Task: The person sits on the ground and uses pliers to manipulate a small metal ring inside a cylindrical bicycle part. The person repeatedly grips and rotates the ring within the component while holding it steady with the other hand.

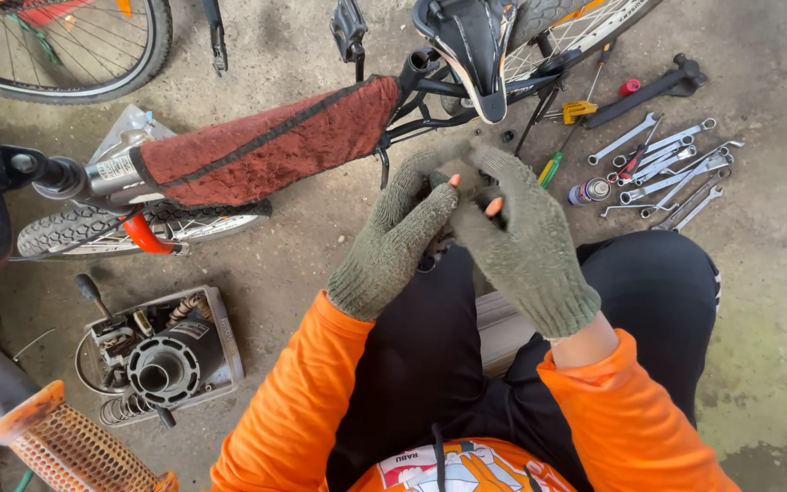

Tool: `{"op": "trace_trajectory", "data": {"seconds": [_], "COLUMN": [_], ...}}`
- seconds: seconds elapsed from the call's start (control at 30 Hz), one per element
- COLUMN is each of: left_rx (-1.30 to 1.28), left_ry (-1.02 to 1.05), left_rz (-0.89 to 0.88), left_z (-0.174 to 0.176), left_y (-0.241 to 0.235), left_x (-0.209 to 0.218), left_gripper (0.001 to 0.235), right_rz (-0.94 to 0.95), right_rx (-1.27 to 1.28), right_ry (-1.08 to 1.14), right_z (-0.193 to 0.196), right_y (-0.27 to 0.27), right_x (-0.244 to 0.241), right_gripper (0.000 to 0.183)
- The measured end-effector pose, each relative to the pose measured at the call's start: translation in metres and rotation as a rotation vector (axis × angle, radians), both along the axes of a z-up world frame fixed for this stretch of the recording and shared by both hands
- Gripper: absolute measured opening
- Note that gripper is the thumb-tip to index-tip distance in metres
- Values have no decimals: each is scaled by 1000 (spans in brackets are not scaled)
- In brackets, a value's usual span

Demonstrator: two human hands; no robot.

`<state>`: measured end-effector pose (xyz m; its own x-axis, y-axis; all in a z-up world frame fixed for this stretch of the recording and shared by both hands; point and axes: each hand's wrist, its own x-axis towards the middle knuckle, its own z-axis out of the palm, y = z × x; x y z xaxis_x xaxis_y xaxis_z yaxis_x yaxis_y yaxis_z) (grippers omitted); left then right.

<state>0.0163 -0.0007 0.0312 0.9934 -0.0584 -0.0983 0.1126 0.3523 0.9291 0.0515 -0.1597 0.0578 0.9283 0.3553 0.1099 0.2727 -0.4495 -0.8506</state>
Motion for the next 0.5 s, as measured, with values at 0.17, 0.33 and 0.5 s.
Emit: {"op": "trace_trajectory", "data": {"seconds": [0.17,0.33,0.5], "left_rx": [58,-18,-221], "left_ry": [1,46,185], "left_rz": [128,181,277], "left_z": [-20,-6,-13], "left_y": [-13,-15,-27], "left_x": [-4,-4,-7], "left_gripper": [29,23,23], "right_rz": [29,-92,-153], "right_rx": [149,265,651], "right_ry": [21,172,576], "right_z": [-15,-23,-56], "right_y": [3,10,2], "right_x": [-4,-6,1], "right_gripper": [26,23,12]}}
